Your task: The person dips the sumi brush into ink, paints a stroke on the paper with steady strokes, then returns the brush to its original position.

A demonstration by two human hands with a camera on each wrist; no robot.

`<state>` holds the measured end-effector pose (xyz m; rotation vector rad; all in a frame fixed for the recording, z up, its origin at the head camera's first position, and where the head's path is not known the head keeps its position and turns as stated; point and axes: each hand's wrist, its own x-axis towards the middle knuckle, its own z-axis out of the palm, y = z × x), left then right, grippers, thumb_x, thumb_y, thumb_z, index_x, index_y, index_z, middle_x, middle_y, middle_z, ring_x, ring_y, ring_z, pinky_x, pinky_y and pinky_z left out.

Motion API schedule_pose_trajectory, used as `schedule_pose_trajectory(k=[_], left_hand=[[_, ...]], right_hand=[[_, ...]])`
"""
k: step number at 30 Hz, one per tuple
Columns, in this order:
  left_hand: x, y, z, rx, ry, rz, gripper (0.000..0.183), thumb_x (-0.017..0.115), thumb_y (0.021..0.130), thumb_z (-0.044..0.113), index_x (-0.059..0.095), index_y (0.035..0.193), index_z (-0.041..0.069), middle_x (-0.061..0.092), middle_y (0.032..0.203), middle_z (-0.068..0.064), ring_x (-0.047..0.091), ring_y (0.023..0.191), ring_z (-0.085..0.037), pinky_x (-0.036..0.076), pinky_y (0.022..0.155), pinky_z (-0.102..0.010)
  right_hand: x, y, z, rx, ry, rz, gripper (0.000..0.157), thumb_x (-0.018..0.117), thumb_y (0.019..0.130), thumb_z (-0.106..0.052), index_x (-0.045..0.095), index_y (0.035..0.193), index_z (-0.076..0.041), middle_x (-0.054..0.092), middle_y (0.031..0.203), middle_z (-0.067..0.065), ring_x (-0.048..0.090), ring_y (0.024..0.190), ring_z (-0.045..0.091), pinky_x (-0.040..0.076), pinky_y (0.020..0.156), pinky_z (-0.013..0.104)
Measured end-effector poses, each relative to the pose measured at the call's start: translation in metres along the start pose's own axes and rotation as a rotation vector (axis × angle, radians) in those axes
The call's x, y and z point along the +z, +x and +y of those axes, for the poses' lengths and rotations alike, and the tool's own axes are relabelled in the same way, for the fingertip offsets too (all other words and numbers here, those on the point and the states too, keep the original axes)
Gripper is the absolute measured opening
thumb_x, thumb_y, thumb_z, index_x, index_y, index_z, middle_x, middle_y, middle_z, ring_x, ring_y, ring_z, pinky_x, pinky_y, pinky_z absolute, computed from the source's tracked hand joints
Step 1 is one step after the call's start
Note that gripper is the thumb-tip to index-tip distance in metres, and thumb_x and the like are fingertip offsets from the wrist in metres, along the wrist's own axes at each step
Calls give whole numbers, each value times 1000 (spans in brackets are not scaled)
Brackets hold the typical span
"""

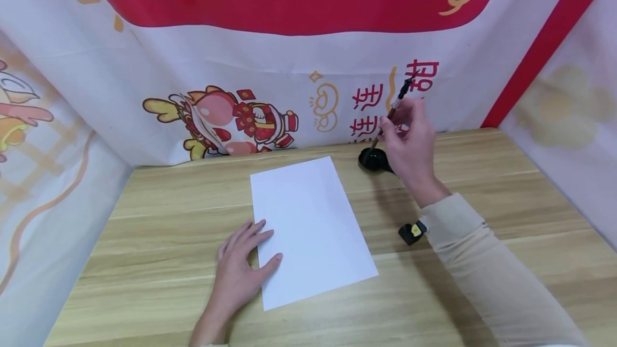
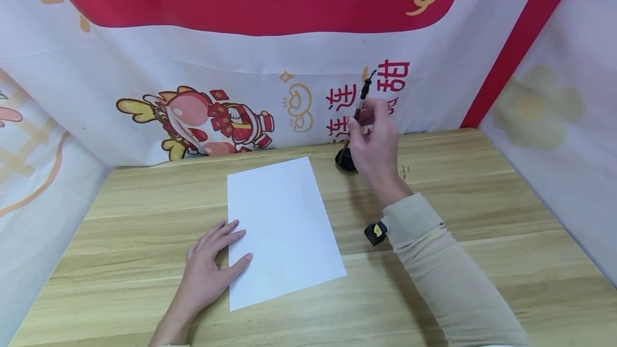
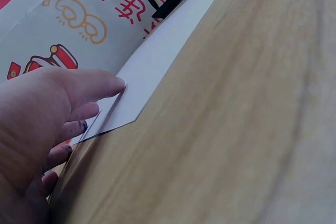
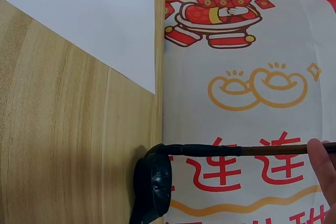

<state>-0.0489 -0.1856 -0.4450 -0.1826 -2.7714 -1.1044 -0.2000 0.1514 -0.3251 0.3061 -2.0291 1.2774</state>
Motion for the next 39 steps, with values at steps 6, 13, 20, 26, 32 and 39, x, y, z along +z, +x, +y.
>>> schedule_pose_trajectory(k=[6,13,20,26,32,39], left_hand=[[0,0,0,-5,2,-3,53,90,86,27,74,135,14,59,161,-6,40,158,-38,19,125,-68],[0,1,0,-1,12,4,54,91,85,27,74,135,14,59,161,-7,41,157,-39,18,125,-69],[1,0,-1,15,7,14,53,91,84,27,75,133,15,60,160,-7,43,157,-39,19,125,-70],[1,1,-1,11,15,13,53,91,84,28,75,133,14,60,160,-7,43,157,-39,19,125,-70],[0,1,-1,-4,17,4,54,91,84,29,75,134,15,59,161,-6,42,157,-38,19,125,-69],[0,1,0,1,15,3,54,91,85,29,75,134,15,59,160,-6,42,157,-38,20,124,-69]], right_hand=[[0,0,-1,33,29,13,28,65,106,-6,53,129,4,68,108,17,65,90,9,58,71,10],[-1,2,-2,60,41,28,30,64,107,-8,51,133,1,67,111,16,66,92,16,60,73,11],[-1,3,-1,155,109,45,31,62,108,-8,49,136,-4,64,112,9,68,98,22,64,75,21],[-2,3,1,213,119,75,33,62,108,-10,48,138,-5,61,112,0,68,100,27,65,76,26],[-4,1,2,236,134,81,33,61,109,-12,48,139,-7,61,114,0,68,101,20,66,77,26],[-6,2,3,261,127,86,34,61,109,-14,47,141,-10,61,114,-2,68,102,17,67,79,28]])
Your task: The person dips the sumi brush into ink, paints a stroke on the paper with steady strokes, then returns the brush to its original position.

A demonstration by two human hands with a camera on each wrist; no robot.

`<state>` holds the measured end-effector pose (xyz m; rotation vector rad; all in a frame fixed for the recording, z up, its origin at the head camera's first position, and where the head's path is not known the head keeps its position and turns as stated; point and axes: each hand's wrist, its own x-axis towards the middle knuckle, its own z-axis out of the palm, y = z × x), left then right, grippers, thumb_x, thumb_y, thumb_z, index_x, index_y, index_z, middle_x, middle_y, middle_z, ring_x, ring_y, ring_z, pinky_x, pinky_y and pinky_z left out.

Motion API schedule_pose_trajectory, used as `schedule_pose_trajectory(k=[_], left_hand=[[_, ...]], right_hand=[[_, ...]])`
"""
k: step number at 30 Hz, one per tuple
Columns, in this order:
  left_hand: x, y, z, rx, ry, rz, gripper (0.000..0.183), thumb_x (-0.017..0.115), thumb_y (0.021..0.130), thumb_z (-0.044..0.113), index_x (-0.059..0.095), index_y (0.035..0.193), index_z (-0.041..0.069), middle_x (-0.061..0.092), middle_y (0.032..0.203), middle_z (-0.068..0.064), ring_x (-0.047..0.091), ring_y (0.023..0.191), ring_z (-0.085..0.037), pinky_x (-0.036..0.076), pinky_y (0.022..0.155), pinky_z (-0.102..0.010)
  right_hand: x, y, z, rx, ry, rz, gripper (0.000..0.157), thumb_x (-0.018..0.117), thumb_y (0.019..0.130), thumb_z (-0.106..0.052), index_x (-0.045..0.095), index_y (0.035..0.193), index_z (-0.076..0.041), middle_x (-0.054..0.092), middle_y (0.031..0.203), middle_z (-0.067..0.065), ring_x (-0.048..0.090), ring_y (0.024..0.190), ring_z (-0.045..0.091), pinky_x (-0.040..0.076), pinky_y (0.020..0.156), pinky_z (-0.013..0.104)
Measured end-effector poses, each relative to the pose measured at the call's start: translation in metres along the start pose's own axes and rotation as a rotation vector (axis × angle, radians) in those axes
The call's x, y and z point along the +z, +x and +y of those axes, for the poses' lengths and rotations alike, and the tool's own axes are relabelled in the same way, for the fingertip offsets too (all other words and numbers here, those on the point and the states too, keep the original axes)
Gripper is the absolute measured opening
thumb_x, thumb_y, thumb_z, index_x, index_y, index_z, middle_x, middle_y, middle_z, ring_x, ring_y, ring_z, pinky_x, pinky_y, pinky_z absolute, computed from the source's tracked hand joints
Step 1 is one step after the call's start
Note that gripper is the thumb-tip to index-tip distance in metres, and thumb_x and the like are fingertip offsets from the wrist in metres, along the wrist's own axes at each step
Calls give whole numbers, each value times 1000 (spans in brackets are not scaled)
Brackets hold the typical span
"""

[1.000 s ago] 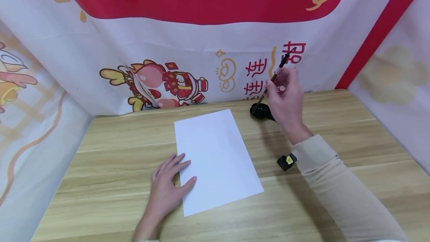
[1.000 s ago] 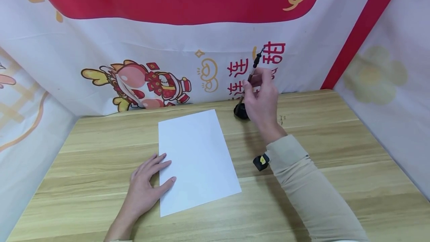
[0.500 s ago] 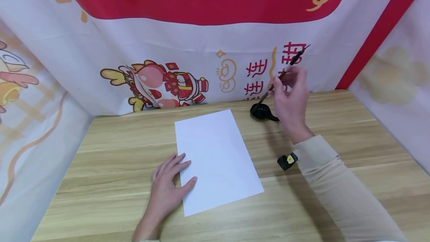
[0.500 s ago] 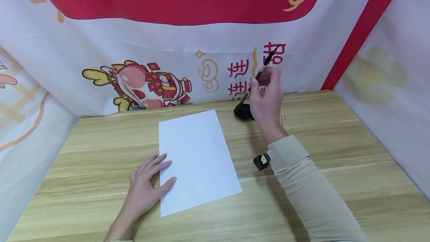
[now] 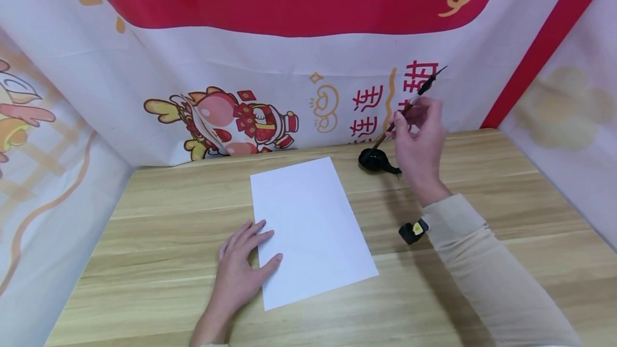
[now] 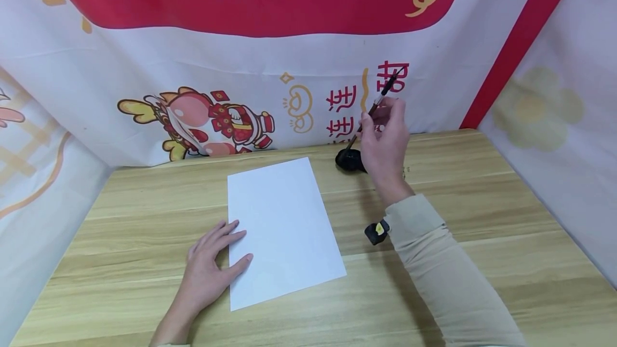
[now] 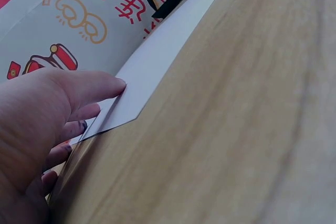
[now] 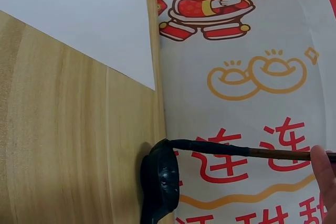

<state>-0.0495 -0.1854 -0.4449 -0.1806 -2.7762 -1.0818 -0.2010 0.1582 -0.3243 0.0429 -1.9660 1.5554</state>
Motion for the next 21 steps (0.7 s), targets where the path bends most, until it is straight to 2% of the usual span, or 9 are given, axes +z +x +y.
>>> schedule_pose_trajectory(k=[6,14,17,21], left_hand=[[0,0,0,9,12,-9,54,90,85,32,75,135,16,59,161,-5,41,158,-38,20,124,-68],[-1,-1,0,-9,22,-18,55,90,85,34,75,135,19,54,164,-8,39,158,-40,17,126,-69],[0,0,0,-13,20,-21,57,90,86,35,73,138,19,54,164,-9,40,157,-40,18,126,-68],[1,1,-1,-13,24,-18,62,90,85,36,70,142,19,54,164,-8,41,156,-39,19,125,-66]], right_hand=[[-2,-1,-3,14,58,31,37,62,108,-12,47,141,-7,62,113,-1,69,104,24,67,77,29],[-3,-14,-35,39,156,117,32,65,106,-9,53,136,-15,62,112,1,69,102,21,67,78,30],[-2,-21,-42,53,232,154,33,66,106,-8,53,135,-13,61,113,3,70,103,26,67,77,31],[-2,-33,-46,80,393,228,33,69,103,-5,54,132,-14,60,118,9,70,102,30,68,76,34]])
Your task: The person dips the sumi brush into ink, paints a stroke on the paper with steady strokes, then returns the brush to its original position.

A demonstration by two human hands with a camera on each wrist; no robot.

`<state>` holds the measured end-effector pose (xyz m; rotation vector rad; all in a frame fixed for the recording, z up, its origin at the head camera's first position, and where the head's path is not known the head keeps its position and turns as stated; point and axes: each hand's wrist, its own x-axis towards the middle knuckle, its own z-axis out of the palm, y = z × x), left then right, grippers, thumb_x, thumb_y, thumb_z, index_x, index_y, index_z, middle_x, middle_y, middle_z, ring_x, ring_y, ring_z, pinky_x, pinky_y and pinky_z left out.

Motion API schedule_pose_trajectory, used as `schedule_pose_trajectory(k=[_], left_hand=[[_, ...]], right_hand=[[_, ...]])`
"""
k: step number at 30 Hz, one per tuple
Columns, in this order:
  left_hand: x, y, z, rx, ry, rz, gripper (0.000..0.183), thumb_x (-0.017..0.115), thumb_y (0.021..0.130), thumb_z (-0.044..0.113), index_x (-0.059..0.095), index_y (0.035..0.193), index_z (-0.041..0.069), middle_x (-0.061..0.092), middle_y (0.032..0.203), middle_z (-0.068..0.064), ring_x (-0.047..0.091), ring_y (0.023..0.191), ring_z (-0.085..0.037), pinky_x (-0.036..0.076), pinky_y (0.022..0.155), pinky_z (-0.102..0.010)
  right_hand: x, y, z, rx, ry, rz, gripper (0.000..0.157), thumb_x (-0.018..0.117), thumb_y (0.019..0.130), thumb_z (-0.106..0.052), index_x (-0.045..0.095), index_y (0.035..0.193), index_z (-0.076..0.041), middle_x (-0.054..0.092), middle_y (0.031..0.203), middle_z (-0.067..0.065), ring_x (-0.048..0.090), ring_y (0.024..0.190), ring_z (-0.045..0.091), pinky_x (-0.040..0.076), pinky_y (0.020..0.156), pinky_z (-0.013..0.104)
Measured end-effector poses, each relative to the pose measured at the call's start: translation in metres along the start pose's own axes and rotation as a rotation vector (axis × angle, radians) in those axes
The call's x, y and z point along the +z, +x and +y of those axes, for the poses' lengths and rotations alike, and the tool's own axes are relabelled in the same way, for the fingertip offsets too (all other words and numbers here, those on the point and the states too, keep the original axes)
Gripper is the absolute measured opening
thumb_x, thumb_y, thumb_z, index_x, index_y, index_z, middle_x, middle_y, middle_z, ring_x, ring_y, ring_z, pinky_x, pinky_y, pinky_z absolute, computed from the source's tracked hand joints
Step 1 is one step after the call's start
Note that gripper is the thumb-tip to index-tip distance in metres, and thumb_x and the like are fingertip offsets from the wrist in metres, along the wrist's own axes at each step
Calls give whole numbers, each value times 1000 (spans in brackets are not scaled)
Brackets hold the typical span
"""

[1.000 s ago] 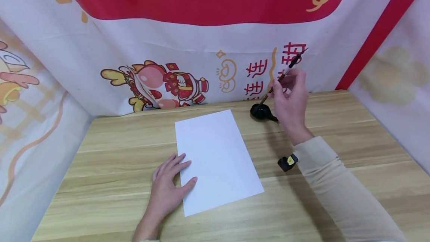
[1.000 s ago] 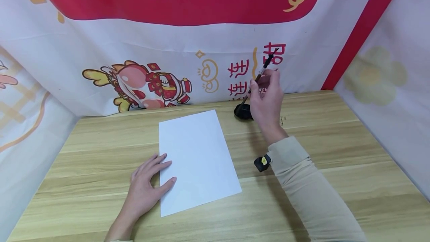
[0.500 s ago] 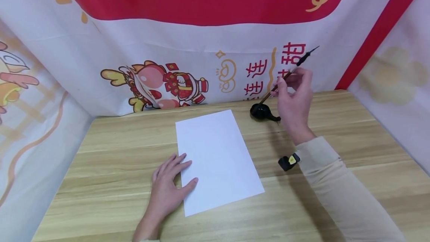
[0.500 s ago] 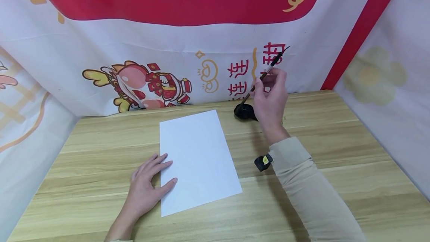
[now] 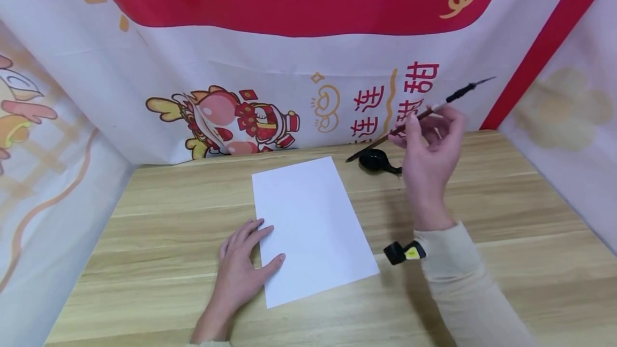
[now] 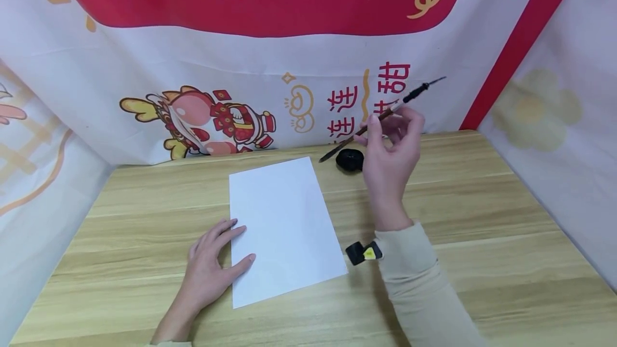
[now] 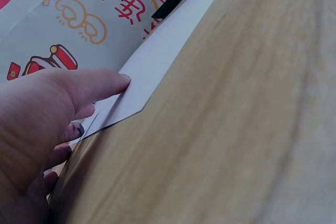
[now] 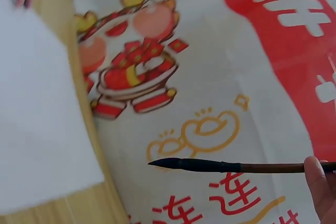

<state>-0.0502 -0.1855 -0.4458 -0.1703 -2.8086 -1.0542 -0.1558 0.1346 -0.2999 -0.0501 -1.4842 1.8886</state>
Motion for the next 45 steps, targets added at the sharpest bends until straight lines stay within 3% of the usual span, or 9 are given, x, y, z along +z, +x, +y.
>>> schedule_pose_trajectory(k=[4,9,19,29,37,45], left_hand=[[2,3,0,7,7,-1,63,91,85,36,70,142,18,54,164,-8,42,155,-39,20,124,-65],[3,5,0,18,9,0,62,91,85,35,71,140,15,55,163,-10,43,154,-40,21,124,-64],[5,7,0,14,4,-5,61,90,84,36,71,138,15,55,163,-8,44,154,-39,21,125,-65],[4,3,-2,-7,3,-9,60,91,84,38,73,136,17,57,162,-5,43,155,-37,21,125,-65],[2,1,-2,-10,8,1,60,91,84,38,73,137,18,57,162,-5,44,155,-37,22,124,-65],[0,2,-2,-6,6,14,59,92,83,38,74,136,18,58,161,-5,43,156,-36,22,125,-64]], right_hand=[[-4,-15,0,6,75,50,34,71,102,-4,53,130,-12,60,125,9,70,101,29,68,74,37],[-7,-36,-2,11,102,86,35,72,102,-6,51,130,-9,60,118,11,73,100,34,68,74,38],[-3,-68,-6,13,131,79,29,70,102,-2,51,125,-3,60,108,15,75,98,35,68,75,41],[20,-89,10,69,166,-69,24,69,103,-1,54,119,-10,65,107,10,77,98,26,69,77,41],[39,-111,20,83,157,-210,22,65,103,4,50,119,-1,62,111,7,78,101,19,69,80,40],[50,-125,24,123,150,-286,27,64,104,4,43,120,9,62,111,4,78,104,19,68,84,42]])
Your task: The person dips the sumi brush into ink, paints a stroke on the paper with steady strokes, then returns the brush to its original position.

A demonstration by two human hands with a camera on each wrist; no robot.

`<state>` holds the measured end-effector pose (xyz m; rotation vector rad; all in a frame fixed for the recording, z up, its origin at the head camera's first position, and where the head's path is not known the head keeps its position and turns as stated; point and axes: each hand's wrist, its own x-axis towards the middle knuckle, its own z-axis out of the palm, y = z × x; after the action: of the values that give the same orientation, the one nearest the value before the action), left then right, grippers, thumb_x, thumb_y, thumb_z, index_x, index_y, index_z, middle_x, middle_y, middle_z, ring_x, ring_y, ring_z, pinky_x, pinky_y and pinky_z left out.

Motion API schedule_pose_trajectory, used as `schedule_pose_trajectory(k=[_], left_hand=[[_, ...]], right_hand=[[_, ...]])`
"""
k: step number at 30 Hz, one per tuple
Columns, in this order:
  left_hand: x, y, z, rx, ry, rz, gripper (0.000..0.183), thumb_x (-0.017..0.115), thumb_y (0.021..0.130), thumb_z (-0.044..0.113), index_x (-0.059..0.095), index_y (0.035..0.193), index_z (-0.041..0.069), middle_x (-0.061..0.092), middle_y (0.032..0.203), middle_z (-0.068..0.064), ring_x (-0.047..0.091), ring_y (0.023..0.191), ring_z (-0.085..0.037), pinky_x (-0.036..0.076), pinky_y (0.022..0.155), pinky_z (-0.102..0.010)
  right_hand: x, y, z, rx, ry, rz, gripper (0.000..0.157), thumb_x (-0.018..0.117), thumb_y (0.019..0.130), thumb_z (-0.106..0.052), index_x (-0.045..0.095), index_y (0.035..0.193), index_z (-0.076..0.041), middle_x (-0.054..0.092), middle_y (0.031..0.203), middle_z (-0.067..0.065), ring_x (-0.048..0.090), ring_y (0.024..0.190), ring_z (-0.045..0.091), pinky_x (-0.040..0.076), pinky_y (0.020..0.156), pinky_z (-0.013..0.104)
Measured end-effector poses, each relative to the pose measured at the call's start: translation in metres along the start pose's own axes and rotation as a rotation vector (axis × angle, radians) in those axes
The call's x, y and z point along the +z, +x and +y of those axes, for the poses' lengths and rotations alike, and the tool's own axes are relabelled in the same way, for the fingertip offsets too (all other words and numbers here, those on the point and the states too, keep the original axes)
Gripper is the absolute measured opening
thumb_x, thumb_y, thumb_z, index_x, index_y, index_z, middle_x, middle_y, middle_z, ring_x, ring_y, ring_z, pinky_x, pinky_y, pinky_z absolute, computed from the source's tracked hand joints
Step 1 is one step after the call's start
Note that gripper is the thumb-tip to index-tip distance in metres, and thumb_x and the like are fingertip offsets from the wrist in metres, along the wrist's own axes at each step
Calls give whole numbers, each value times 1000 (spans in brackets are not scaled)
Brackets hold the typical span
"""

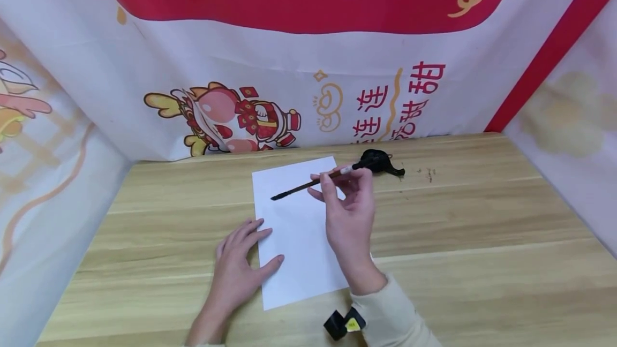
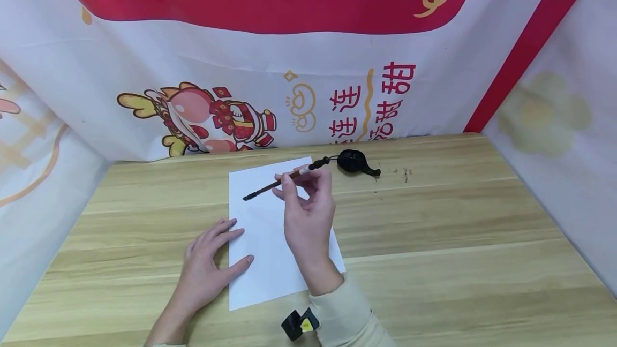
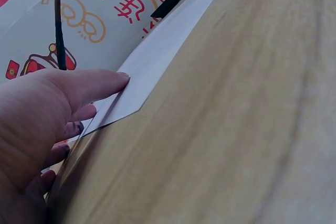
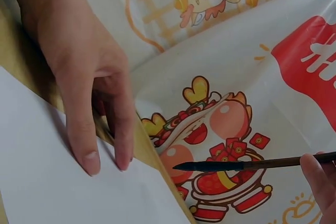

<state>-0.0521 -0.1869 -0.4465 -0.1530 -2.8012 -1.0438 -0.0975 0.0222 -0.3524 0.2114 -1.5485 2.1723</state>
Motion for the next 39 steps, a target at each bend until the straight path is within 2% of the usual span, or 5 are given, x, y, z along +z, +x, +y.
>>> schedule_pose_trajectory(k=[10,22,33,39], left_hand=[[1,0,0,-2,4,3,59,92,83,37,74,136,18,58,162,-5,42,157,-36,22,124,-65],[2,0,2,0,-3,4,59,93,82,36,74,135,18,59,161,-5,42,156,-36,21,124,-65],[3,1,2,32,-13,25,59,93,81,33,75,134,16,61,159,-5,44,155,-36,22,123,-64],[2,0,2,18,-6,20,59,93,81,34,74,134,16,60,159,-6,44,155,-37,22,124,-65]], right_hand=[[2,-3,5,55,-14,-12,27,64,103,7,45,123,8,61,113,7,78,104,17,68,84,40],[2,-6,8,55,-59,-38,25,67,103,3,52,123,4,63,116,22,79,109,29,68,88,39],[5,-11,12,69,-84,-95,25,67,103,3,55,125,2,65,121,23,78,115,34,67,90,37],[8,-13,14,88,-72,-118,25,67,103,2,55,125,2,65,122,23,77,117,36,67,90,37]])
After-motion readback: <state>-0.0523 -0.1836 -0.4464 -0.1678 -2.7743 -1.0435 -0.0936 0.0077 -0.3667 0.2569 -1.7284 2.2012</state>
